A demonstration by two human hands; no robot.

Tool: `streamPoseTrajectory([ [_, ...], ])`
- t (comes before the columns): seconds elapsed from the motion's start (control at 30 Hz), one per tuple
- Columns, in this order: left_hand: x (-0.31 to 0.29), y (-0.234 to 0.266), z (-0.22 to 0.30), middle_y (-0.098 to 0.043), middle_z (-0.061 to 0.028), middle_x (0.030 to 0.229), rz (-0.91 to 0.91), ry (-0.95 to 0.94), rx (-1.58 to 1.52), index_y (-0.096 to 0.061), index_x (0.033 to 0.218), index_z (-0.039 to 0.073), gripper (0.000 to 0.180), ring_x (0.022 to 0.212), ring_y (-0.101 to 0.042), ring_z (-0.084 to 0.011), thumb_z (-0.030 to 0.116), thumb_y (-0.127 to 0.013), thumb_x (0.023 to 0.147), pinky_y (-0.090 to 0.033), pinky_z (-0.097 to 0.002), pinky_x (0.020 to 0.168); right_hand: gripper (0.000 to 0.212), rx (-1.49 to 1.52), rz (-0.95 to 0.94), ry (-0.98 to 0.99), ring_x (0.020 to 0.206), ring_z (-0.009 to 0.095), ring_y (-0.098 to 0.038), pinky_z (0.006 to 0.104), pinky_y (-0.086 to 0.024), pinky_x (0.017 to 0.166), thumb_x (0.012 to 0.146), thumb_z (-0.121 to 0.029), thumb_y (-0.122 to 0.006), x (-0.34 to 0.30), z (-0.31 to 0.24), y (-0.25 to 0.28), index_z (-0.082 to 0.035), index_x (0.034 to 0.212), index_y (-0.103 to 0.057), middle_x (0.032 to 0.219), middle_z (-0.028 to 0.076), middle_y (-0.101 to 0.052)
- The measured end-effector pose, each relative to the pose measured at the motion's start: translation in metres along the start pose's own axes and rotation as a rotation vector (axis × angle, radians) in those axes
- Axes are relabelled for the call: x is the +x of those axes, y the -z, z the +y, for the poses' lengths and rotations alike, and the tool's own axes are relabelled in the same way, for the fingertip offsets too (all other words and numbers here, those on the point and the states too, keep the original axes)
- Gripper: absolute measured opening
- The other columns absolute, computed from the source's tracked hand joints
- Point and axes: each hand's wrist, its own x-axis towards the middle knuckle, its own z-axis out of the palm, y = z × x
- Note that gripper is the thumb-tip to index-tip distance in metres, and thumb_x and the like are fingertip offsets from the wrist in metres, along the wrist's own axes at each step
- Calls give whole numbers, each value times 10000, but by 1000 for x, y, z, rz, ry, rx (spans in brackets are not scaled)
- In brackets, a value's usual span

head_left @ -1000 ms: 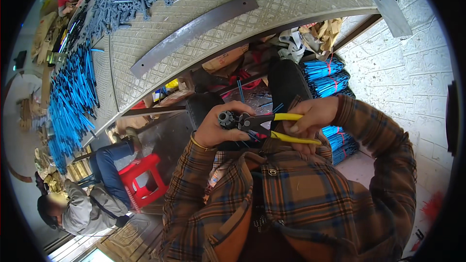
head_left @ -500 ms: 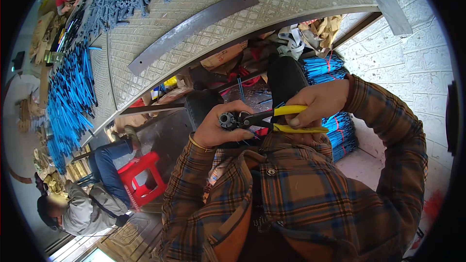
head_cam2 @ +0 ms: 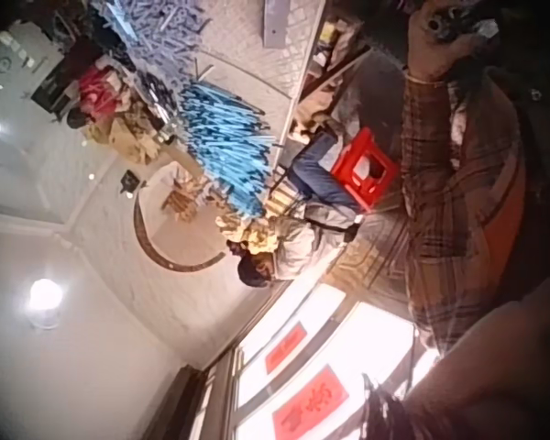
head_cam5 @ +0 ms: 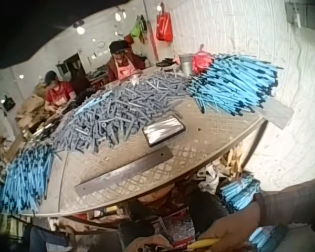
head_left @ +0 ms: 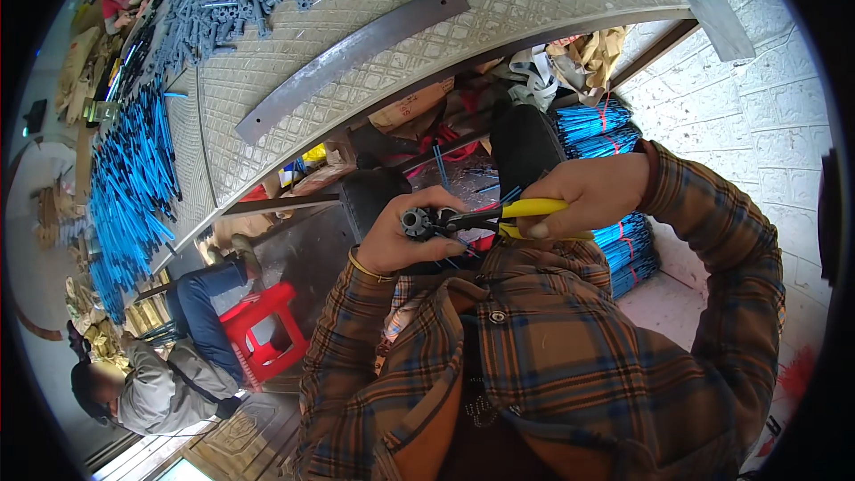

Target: The person uses pliers to trim wire from umbrella rib hubs, attaches ribs to the hub, and threads wire through aligned umbrella ribs positioned in a slotted metal fixture.

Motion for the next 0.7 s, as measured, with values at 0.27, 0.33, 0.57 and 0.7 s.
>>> streamPoseTrajectory([
  [0.27,-2,-5,-1,-556,-69,868,61,14,-46,-579,974,9,415,739,-554,-134,110,-774,622,-436,-260,682,315,101,-80,-105,681,99,-535,269,-457,636,913,-256,-456,1,-7,2,-9,1106,-493,784,37,-584],
  [0.33,-2,-4,-2,-556,-66,859,77,6,-58,-577,973,8,413,736,-553,-133,111,-772,623,-435,-259,683,320,145,-59,-143,699,108,-547,281,-461,649,915,-255,-455,1,-11,-1,-5,1111,-489,791,42,-589],
  [0.57,-2,-3,-1,-570,-72,825,62,-12,-15,-578,951,11,378,759,-539,-149,92,-753,626,-430,-285,696,331,18,5,-11,714,130,-565,303,-469,663,917,-256,-462,1,-3,-5,0,1125,-489,793,56,-591],
  [0.7,-1,-4,1,-577,-76,814,53,8,16,-580,948,17,362,783,-527,-160,82,-739,630,-422,-299,715,327,-41,23,-9,715,139,-568,306,-470,665,915,-250,-469,0,-2,-5,-1,1126,-492,786,64,-587],
])
